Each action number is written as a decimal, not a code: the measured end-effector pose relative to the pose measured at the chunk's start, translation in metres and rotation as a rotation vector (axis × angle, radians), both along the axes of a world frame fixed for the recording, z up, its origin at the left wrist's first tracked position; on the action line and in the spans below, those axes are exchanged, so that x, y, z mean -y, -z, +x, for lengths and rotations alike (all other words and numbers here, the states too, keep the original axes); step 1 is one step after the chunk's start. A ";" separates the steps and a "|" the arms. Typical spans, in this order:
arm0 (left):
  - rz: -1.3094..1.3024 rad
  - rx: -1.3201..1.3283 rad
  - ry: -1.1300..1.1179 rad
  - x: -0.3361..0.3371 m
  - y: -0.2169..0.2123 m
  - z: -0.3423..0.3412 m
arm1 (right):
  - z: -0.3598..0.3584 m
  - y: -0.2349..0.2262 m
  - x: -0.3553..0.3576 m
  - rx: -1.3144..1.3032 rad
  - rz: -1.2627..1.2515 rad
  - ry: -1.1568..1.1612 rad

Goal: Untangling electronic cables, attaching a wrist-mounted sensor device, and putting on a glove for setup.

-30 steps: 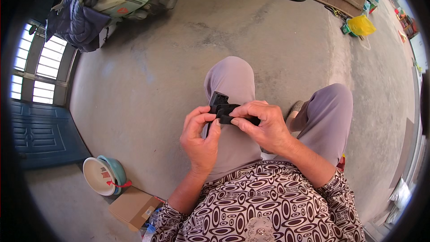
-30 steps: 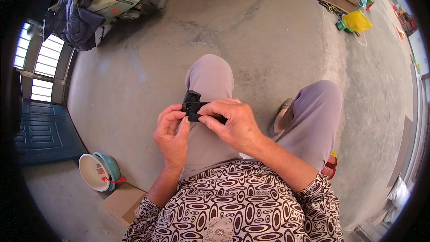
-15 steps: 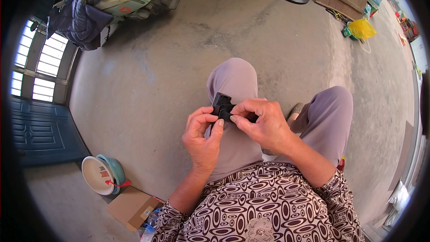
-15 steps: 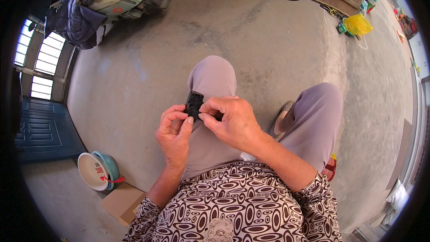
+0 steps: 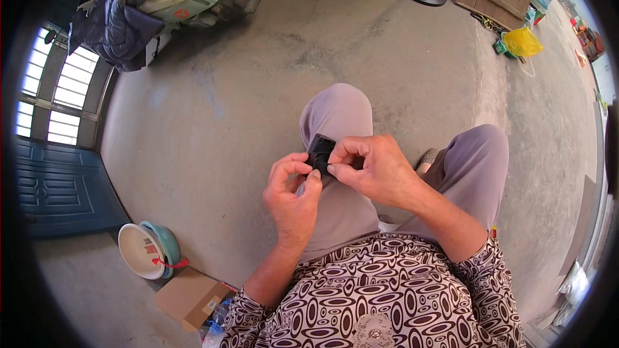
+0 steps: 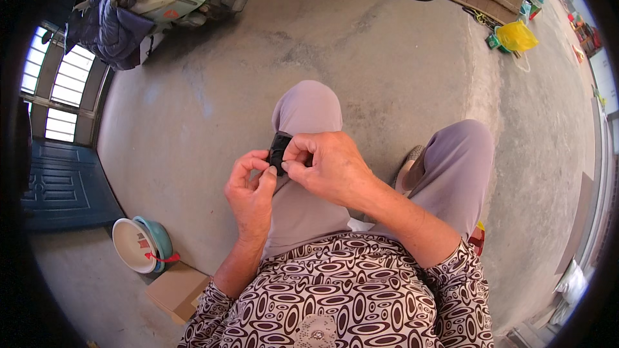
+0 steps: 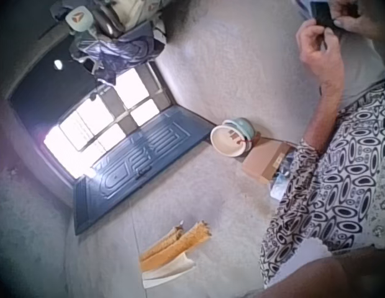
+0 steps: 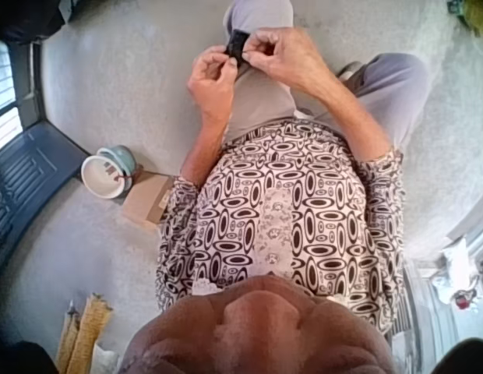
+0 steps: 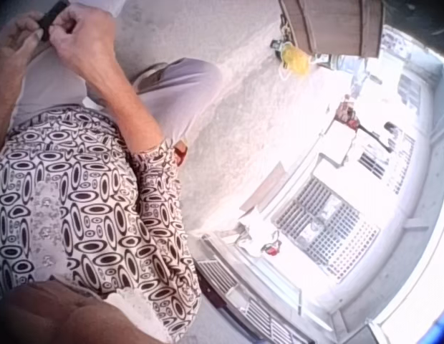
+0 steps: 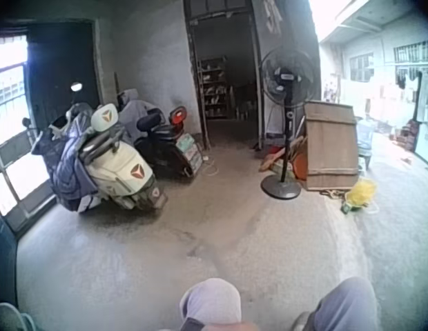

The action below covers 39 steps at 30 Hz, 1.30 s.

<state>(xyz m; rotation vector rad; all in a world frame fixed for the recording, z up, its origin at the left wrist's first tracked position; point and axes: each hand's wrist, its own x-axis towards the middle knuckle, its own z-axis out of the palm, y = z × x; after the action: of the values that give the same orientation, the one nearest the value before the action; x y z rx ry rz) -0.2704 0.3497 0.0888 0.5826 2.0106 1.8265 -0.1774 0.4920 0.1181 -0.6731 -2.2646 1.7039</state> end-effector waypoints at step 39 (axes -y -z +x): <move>-0.139 -0.146 -0.013 -0.009 -0.009 -0.002 | -0.010 0.004 0.005 -0.085 -0.008 0.049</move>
<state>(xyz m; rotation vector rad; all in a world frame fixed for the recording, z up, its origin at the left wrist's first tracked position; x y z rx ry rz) -0.2727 0.3591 0.0978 0.6796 2.2198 1.6774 -0.1873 0.4873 0.1139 -0.6400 -2.1675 1.6871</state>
